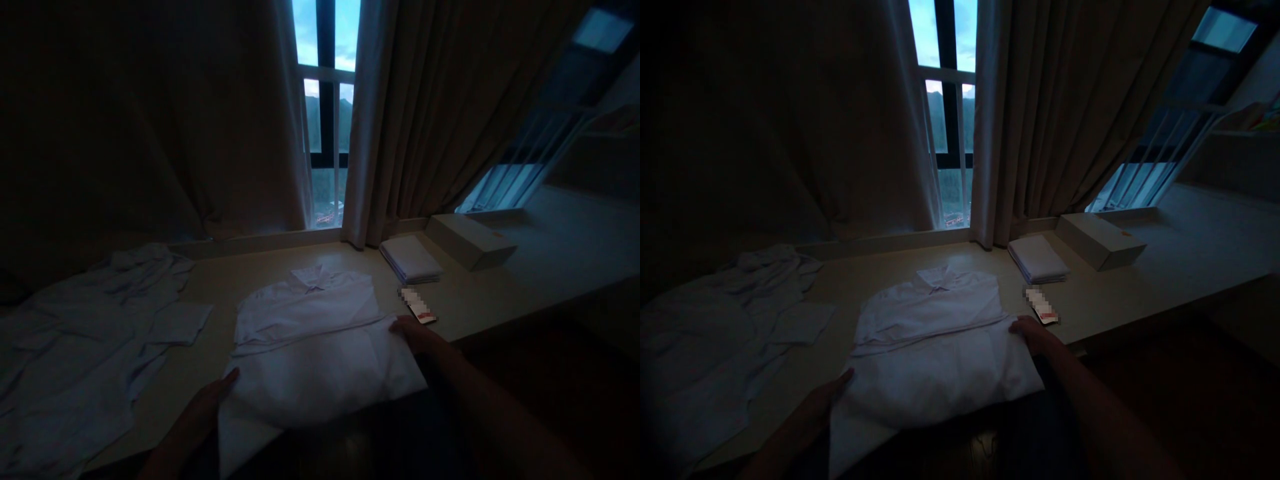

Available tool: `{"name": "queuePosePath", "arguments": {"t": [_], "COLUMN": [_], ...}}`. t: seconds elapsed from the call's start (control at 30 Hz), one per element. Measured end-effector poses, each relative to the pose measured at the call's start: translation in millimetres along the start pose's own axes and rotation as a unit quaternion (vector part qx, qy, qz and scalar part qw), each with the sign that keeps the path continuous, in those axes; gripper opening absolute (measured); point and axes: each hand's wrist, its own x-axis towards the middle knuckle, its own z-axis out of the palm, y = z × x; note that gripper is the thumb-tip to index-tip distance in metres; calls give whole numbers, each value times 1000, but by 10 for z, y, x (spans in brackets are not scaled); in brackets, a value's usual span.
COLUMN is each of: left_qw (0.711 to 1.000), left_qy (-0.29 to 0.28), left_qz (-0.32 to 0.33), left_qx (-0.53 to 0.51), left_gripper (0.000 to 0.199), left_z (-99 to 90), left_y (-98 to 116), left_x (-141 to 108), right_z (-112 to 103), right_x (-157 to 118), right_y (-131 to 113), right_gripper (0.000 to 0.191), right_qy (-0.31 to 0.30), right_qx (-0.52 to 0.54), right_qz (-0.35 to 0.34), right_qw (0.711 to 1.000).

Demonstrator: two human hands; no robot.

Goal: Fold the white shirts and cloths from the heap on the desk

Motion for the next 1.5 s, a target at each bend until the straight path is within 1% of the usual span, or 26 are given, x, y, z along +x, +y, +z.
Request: {"name": "queuePosePath", "arguments": {"t": [0.1,0.2,0.27,0.33,0.37,0.4,0.47,0.57,0.6,0.7,0.77,0.83,0.87,0.93,0.97,1.0,1.03,1.1,1.17,1.2,1.23,1.27,1.33,1.37,1.43,1.5], "left_qw": [998,999,999,998,997,997,996,995,994,989,985,976,965,933,917,906,899,889,875,871,870,872,871,872,883,896], "left_qy": [25,18,8,3,-3,-7,-8,6,17,49,50,65,79,101,97,77,38,-76,-180,-211,-226,-227,-217,-199,-121,-10], "left_qz": [22,32,39,63,73,82,93,87,81,65,62,77,97,152,178,200,219,241,243,241,238,238,244,246,240,229], "left_qx": [55,33,9,-4,-6,-5,5,54,72,121,150,194,230,310,343,366,377,383,378,372,367,364,367,373,383,381], "left_gripper": [38,37,38,36,33,29,27,32,33,34,38,43,45,47,47,45,42,33,30,31,32,33,33,32,29,31], "left_z": [22,-3,-25,-36,-37,-33,-16,7,10,17,27,38,39,25,9,-13,-38,-93,-135,-147,-153,-153,-139,-125,-83,-27], "left_y": [52,91,124,171,198,224,263,261,246,200,201,243,275,335,350,347,323,218,69,-3,-65,-111,-146,-135,-63,57], "left_x": [17,27,25,17,14,14,27,83,107,173,202,208,200,152,112,62,5,-108,-191,-211,-217,-209,-166,-138,-90,-62], "right_z": [-22,-46,-54,-55,-53,-48,-30,5,13,17,6,-3,-7,-17,-28,-43,-63,-113,-162,-181,-195,-202,-203,-198,-183,-163], "right_x": [23,28,17,2,-2,-1,20,91,117,176,189,180,166,111,69,18,-38,-153,-243,-272,-288,-292,-277,-262,-230,-206], "right_y": [-21,-72,-135,-218,-259,-293,-324,-255,-210,-76,-30,-36,-55,-105,-124,-132,-124,-59,52,110,161,198,223,210,143,36], "right_gripper": [29,32,33,36,38,39,39,31,28,22,19,21,23,25,24,24,24,24,23,23,23,23,23,23,23,24], "right_qy": [3,9,-28,-76,-88,-85,-42,31,42,51,50,43,40,27,17,3,-16,-59,-90,-95,-93,-83,-66,-65,-73,-80], "right_qx": [-31,-99,-108,-82,-72,-77,-149,-285,-308,-325,-331,-331,-329,-321,-312,-301,-288,-263,-251,-250,-248,-246,-241,-241,-247,-257], "right_qz": [11,-2,-32,-73,-94,-115,-149,-158,-154,-146,-146,-147,-149,-169,-191,-216,-239,-262,-242,-227,-214,-207,-204,-207,-216,-225], "right_qw": [999,995,993,991,989,987,977,945,938,933,931,931,932,932,930,929,927,927,933,936,940,943,946,946,942,936]}}
